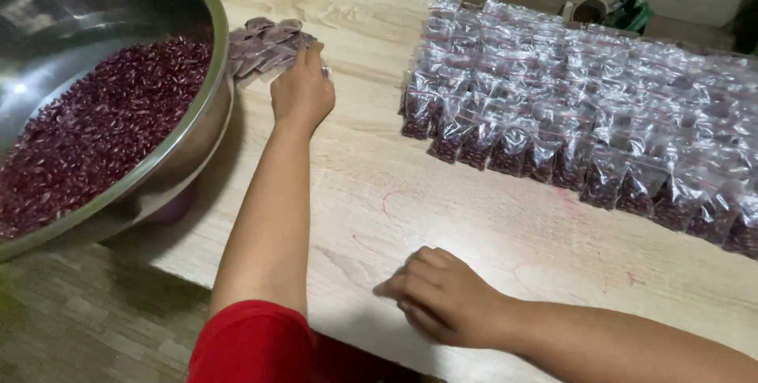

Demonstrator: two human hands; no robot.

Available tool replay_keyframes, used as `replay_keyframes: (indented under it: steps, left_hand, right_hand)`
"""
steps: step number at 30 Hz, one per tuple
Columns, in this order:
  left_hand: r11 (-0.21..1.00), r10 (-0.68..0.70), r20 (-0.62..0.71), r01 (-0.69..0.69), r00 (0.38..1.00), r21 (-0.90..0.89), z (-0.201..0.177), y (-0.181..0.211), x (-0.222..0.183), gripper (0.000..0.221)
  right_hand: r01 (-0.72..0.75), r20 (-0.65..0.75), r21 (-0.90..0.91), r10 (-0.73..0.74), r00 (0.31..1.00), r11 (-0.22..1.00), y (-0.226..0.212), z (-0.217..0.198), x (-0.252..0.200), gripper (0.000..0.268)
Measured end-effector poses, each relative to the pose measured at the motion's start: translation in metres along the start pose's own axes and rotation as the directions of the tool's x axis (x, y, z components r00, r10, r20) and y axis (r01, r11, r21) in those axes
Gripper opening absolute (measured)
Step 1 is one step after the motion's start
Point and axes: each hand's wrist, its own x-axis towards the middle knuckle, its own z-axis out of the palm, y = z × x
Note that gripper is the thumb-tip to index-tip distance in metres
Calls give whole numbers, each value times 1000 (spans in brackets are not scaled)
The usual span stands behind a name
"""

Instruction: Organizing small plastic bags filled with red beans into a neat grid on a table.

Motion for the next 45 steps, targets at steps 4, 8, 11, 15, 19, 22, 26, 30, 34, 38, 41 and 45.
replay_keyframes:
  steps: [4,8,11,15,19,22,26,30,34,38,41,45]
  left_hand:
    - [996,37,-168,-50,985,-74,2,-10,-10,63]
    - [994,24,-158,-40,987,-102,0,-15,-18,46]
    - [990,26,-153,-47,988,-135,-5,-18,-22,33]
    - [988,61,-111,-76,992,-136,-9,-21,-22,27]
    - [984,119,-138,-136,983,-119,-8,-26,-22,22]
    - [978,114,-164,-140,980,-156,-13,-23,-22,20]
    - [946,-23,-222,-51,975,-320,-22,-9,-22,19]
    - [669,-56,-391,-256,919,-698,-12,19,-11,5]
    - [523,60,-274,-264,960,-811,-46,84,-51,5]
    - [176,134,46,22,990,-984,-68,137,-108,7]
    - [-1,247,225,233,943,-973,-48,152,-129,12]
    - [36,397,275,284,876,-958,-41,167,-146,12]
  right_hand:
    - [-22,13,24,21,1000,999,6,2,-5,26]
    - [-91,-10,55,91,996,994,7,4,-9,25]
    - [-107,-10,46,107,994,993,7,4,-11,24]
    - [-120,-9,48,120,993,992,6,4,-11,25]
    - [-109,-8,48,110,994,993,5,4,-11,23]
    - [-92,-20,43,93,995,995,6,4,-10,23]
    - [-123,-17,62,124,992,991,14,7,-12,25]
    - [-399,-95,302,443,891,866,26,3,-24,38]
    - [-441,-284,501,623,729,745,59,3,-23,55]
    - [-348,-320,720,732,602,601,55,-10,-13,75]
    - [-309,-272,799,769,578,515,45,-20,-6,80]
    - [-168,-271,896,806,526,411,39,-33,7,36]
